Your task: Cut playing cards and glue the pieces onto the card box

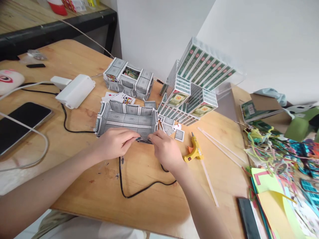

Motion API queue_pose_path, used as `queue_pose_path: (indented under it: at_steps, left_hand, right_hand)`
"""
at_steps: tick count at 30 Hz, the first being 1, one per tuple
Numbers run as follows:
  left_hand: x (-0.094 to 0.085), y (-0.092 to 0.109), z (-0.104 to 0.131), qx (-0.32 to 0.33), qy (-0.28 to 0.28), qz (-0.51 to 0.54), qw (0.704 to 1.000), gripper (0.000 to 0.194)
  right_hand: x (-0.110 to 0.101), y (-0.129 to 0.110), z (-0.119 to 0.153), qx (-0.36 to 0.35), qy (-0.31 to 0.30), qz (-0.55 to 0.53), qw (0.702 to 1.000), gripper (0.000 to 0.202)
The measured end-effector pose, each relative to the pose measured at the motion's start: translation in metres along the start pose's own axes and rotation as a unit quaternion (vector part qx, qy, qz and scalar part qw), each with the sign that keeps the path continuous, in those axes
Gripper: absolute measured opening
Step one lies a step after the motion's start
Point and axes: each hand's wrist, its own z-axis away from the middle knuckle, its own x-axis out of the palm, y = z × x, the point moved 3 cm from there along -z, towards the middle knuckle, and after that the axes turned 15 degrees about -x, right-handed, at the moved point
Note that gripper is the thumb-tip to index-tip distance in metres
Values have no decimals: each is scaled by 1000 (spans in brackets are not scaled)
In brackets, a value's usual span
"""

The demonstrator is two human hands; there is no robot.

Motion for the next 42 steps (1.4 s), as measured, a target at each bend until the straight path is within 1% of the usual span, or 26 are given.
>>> queue_pose_path:
  at_steps: [2,7,11,14,17,20,23,26,29,31,32,37,42]
  left_hand:
    - [0,0,0,3,-7,-2,1000,19]
    - [-2,2,0,10,-48,-19,999,19]
    - [-3,5,0,24,-72,-89,993,19]
    - [-1,5,0,33,-72,-159,984,21]
    - [1,5,0,40,-52,-191,979,24]
    - [2,4,0,47,-37,-193,979,29]
    - [3,3,0,44,-36,-190,980,29]
    - [4,3,0,42,-38,-183,981,27]
    - [3,3,0,39,-39,-172,983,27]
    - [3,3,0,40,-38,-169,984,28]
    - [3,4,0,41,-37,-170,984,29]
    - [5,4,0,43,-38,-188,980,28]
    - [6,5,1,48,-33,-206,977,26]
  right_hand:
    - [1,-3,-3,0,-31,22,999,31]
    - [3,-8,-9,-4,-104,94,990,33]
    - [2,-8,-15,-11,-153,129,980,32]
    - [1,-11,-21,-29,-185,150,971,29]
    - [1,-18,-28,-43,-202,180,962,23]
    - [1,-28,-34,-39,-213,206,954,19]
    - [1,-31,-36,-38,-222,208,952,19]
    - [-2,-23,-32,-35,-207,159,965,23]
    - [-5,-9,-28,-20,-164,84,983,28]
    - [-4,-3,-28,-25,-144,56,988,31]
    - [-3,-1,-28,-31,-145,53,988,31]
    - [2,-6,-31,-55,-172,96,979,28]
    - [6,-22,-31,-55,-167,159,972,22]
